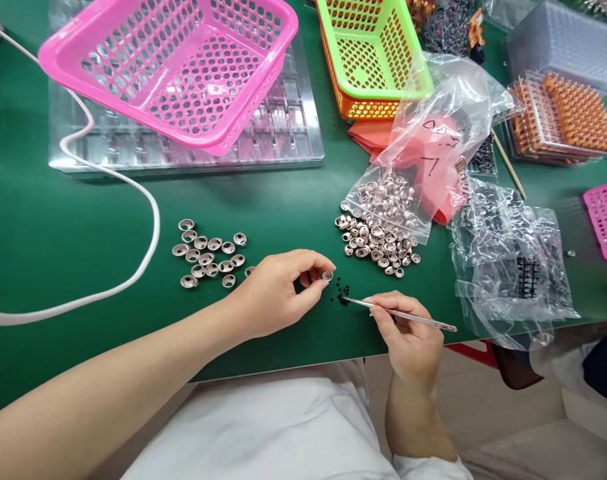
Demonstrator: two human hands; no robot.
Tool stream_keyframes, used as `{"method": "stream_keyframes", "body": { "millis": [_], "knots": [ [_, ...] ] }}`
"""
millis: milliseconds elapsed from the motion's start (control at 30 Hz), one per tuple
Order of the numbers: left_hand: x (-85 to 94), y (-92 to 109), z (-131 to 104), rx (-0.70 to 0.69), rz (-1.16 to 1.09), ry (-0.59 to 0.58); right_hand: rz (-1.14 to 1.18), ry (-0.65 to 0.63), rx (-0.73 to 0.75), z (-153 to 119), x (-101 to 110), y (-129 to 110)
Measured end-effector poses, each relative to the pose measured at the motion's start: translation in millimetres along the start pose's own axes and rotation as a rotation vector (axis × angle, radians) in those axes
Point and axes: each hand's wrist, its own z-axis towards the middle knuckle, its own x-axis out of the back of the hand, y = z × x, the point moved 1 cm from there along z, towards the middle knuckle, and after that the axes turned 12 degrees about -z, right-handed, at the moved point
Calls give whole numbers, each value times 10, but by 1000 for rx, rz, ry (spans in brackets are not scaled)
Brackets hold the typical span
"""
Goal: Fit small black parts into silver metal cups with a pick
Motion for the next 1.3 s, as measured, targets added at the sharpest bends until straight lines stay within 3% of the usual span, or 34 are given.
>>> {"method": "stream_keyframes", "body": {
  "millis": [367, 633, 1033, 1300],
  "knots": [
    [-4, -5, -1, 7, -7, -4, -22, -16, 13, 0, -10, 17],
    [-4, 1, -1, 11, -16, -8, 5, 43, 7, -24, -23, 6],
    [-1, 6, 5, 6, -5, -16, -85, 22, 30, -1, -18, -7],
    [9, 19, 9, 18, 6, -24, 10, -18, 37, -5, 4, 2]
  ]
}}
